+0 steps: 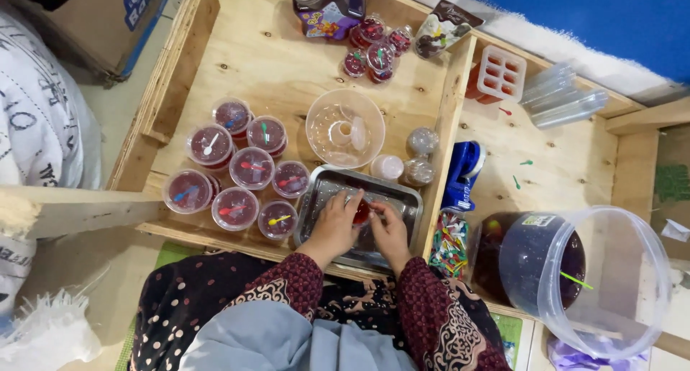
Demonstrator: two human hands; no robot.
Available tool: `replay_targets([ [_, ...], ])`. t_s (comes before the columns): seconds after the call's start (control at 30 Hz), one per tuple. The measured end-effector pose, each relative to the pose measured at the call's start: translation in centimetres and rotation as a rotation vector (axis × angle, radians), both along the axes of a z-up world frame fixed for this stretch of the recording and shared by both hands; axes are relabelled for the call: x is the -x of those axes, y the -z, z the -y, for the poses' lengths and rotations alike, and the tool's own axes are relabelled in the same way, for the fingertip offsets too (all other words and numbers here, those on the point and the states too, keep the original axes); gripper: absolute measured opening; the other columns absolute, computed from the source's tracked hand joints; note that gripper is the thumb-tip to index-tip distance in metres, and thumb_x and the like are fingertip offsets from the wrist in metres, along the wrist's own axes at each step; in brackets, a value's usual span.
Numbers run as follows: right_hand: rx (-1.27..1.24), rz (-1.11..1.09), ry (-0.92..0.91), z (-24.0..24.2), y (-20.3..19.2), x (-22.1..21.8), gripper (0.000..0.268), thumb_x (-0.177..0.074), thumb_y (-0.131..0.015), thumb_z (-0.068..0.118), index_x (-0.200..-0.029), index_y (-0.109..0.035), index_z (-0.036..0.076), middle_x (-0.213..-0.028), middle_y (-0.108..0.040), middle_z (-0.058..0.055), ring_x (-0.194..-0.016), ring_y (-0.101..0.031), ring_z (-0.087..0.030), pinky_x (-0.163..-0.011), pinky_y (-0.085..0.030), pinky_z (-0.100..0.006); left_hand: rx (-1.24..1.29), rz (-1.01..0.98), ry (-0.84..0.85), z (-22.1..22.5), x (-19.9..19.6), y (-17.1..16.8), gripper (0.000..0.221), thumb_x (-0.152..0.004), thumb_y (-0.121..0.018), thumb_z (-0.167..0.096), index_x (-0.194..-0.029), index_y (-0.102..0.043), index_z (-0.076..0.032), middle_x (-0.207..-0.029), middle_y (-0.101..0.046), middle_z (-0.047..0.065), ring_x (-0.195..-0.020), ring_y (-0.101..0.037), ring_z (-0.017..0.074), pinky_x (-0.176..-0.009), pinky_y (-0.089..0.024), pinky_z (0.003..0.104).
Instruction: The person prepares small plastic cups of red liquid, seals them using a tray and possibly adhesive, organizes them on a wooden workbench, and fills additional cups from a large container using a ladle.
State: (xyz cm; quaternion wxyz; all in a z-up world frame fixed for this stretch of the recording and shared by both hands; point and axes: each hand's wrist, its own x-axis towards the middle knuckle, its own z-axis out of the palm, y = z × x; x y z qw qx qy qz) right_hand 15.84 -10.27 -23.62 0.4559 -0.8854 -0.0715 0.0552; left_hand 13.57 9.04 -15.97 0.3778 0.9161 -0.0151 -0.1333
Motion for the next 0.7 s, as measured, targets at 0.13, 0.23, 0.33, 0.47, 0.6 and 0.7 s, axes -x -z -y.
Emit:
replay_targets([
  [0.13, 0.119, 0.250, -0.082, -1.8, -4.1, -2.3, 0.021, -0.094, -0.072, 0.017, -0.114, -0.074, 0.016, -0.122, -0.069, -0.006, -0.115, -0.065, -0.027, -0.102, -0.050, -0.040, 0.101, -0.043, -0.106, -0.5, -0.7, -0.5, 0.080, -0.087, -0.071, -0.015, -0.158, -0.036, -0.008, -0.147, -0.043, 0.031, -0.139, -0.044, 0.0490, -0.108, -0.046, 0.056],
  [0.23, 0.286, 0.467, -0.189, -4.6, -6.1, -4.8, 0.023, -0.097, -0.069, 0.023, -0.118, -0.073, 0.017, -0.122, -0.067, -0.007, -0.115, -0.063, -0.028, -0.104, -0.047, -0.042, 0.195, 0.024, -0.237, -0.5, -1.2, 1.4, 0.072, -0.090, -0.065, -0.012, -0.156, -0.038, -0.004, -0.145, -0.044, 0.031, -0.137, -0.045, 0.0504, -0.111, -0.045, 0.056],
  [0.33, 0.456, 0.562, -0.331, -7.5, -6.0, -7.1, 0.024, -0.097, -0.066, 0.030, -0.120, -0.069, 0.023, -0.124, -0.064, -0.004, -0.122, -0.057, -0.032, -0.107, -0.042, -0.047, 0.241, 0.124, -0.381, -0.5, -1.2, 3.2, 0.073, -0.085, -0.065, -0.009, -0.154, -0.040, -0.003, -0.139, -0.048, 0.029, -0.134, -0.049, 0.0490, -0.111, -0.045, 0.053],
  [0.47, 0.749, 0.369, -0.354, -9.8, -4.7, -8.8, 0.035, -0.092, -0.068, 0.036, -0.125, -0.068, 0.023, -0.140, -0.059, -0.009, -0.141, -0.041, -0.040, -0.116, -0.028, -0.060, 0.346, 0.169, -0.463, -0.6, -1.3, 3.3, 0.071, -0.083, -0.062, -0.005, -0.151, -0.042, 0.001, -0.137, -0.051, 0.030, -0.133, -0.050, 0.0484, -0.113, -0.043, 0.052],
  [0.6, 0.747, 0.400, -0.326, -9.5, -3.6, -9.1, 0.021, -0.094, -0.066, 0.032, -0.112, -0.072, 0.025, -0.128, -0.065, -0.003, -0.137, -0.047, -0.035, -0.116, -0.028, -0.061, 0.354, 0.173, -0.488, -0.4, -1.3, 4.6, 0.074, -0.084, -0.064, -0.007, -0.153, -0.040, -0.001, -0.136, -0.051, 0.028, -0.133, -0.050, 0.0465, -0.114, -0.043, 0.051],
  [0.7, 0.651, 0.520, -0.258, -8.6, -4.8, -8.2, 0.013, -0.091, -0.068, 0.028, -0.102, -0.071, 0.023, -0.116, -0.068, -0.002, -0.132, -0.052, -0.032, -0.114, -0.030, -0.058, 0.345, 0.169, -0.499, -0.1, -1.2, 5.2, 0.075, -0.084, -0.066, -0.014, -0.154, -0.040, -0.007, -0.139, -0.051, 0.023, -0.134, -0.052, 0.0419, -0.113, -0.044, 0.047],
])
